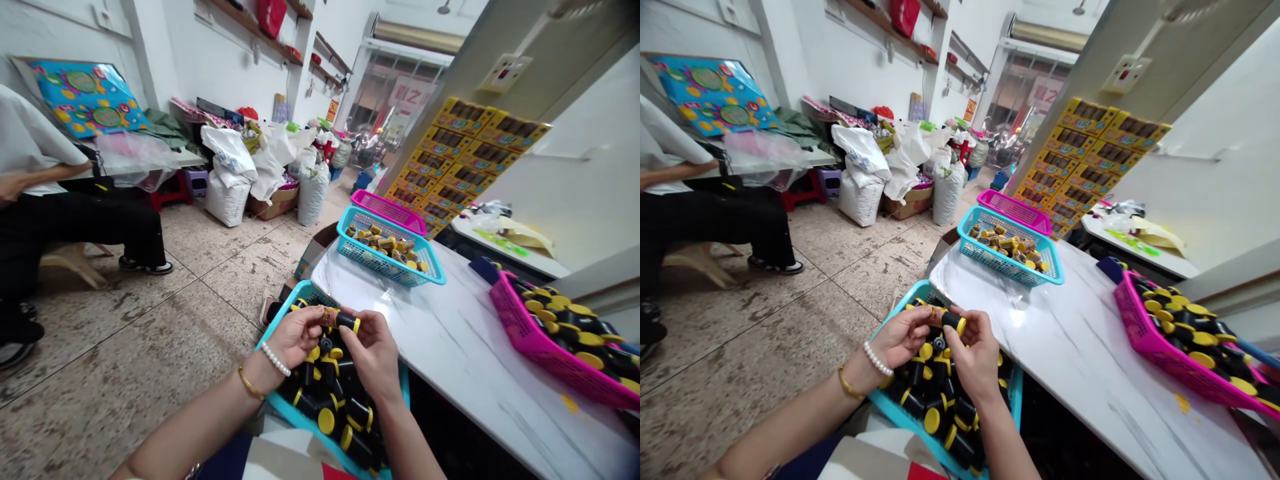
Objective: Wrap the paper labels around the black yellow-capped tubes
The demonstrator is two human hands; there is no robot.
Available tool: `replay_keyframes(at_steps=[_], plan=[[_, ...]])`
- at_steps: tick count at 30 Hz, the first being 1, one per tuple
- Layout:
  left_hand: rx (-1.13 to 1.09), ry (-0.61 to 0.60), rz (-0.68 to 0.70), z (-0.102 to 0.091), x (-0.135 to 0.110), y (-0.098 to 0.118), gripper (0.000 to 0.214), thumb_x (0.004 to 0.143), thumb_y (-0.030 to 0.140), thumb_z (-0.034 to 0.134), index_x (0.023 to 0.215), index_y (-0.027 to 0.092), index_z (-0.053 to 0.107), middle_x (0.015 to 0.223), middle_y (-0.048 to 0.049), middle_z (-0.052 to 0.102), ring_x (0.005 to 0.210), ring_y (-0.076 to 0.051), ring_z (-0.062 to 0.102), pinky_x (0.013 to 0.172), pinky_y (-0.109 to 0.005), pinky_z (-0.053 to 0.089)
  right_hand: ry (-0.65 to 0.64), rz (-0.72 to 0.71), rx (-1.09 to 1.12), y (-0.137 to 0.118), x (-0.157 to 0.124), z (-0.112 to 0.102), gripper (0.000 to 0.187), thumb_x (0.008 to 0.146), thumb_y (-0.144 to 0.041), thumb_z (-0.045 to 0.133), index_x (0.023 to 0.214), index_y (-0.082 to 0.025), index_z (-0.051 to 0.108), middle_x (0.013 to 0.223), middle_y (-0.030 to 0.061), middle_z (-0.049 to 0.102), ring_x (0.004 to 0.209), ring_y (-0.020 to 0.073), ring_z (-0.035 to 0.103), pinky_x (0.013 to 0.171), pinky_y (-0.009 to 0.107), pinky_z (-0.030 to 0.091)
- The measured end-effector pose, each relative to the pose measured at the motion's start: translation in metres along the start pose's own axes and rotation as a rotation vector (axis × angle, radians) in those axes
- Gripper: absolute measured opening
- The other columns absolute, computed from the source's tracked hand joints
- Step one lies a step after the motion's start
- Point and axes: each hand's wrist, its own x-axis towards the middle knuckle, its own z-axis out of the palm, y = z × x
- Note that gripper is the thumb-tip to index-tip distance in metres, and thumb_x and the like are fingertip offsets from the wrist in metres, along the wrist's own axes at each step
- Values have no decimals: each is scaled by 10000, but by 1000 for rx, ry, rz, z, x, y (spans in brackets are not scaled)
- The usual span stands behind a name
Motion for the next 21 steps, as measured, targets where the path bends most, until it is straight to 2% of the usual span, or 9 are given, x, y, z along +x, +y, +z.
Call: replay_keyframes(at_steps=[2, 6, 10, 12, 15, 17, 21], plan=[[16, -1, 38, -2, 0, -2, 110, 752, 191, 705, 781, 96, 658, 688, -21, 615, 382, -3, 380, 309, -106, 174, -21, -12, 2, 0, -1, 1, 309, 784, -332, 717, 960, -234, 484, 1080, 87, 686, 956, 220, 673, 808, 360, 556], [94, 32, 140, -5, -7, -5, 244, 679, 250, 800, 824, 98, 675, 597, 22, 547, 420, -16, 395, 330, -106, 167, -12, -44, -41, 3, 0, -1, 282, 769, -318, 736, 934, -224, 527, 871, 22, 663, 783, 174, 651, 713, 301, 542], [267, 88, 275, -5, -16, -2, 439, 640, 346, 841, 975, 129, 657, 808, -14, 609, 564, -49, 506, 383, -113, 281, 1, -74, -71, 7, -2, -3, 294, 731, -266, 772, 931, -222, 561, 814, -14, 612, 735, 144, 603, 692, 270, 512], [362, 14, 228, -6, -18, 2, 501, 647, 379, 836, 1040, 144, 633, 883, -35, 625, 626, -83, 559, 410, -138, 340, -51, -54, -16, 8, -4, -3, 302, 731, -255, 769, 961, -229, 575, 840, -10, 620, 774, 156, 620, 717, 285, 524], [488, -132, 141, -9, -17, 4, 442, 689, 416, 801, 968, 109, 648, 770, -25, 609, 567, -83, 537, 431, -164, 364, -149, -48, 11, 8, -8, -4, 301, 778, -260, 721, 1059, -236, 615, 988, 28, 623, 866, 181, 645, 782, 331, 547], [540, -147, 158, -10, -16, 3, 400, 705, 405, 791, 927, 100, 658, 737, -15, 598, 534, -66, 506, 447, -166, 367, -165, -90, -53, 8, -11, -7, 291, 809, -248, 686, 1097, -243, 645, 1057, 46, 603, 893, 185, 645, 796, 343, 553], [589, -174, 187, -7, -14, -1, 426, 694, 376, 803, 1003, 121, 660, 770, -24, 632, 556, -73, 519, 504, -182, 403, -129, -233, -299, 6, -16, -18, 304, 824, -189, 655, 1119, -256, 677, 1072, 64, 617, 880, 185, 650, 766, 329, 566]])
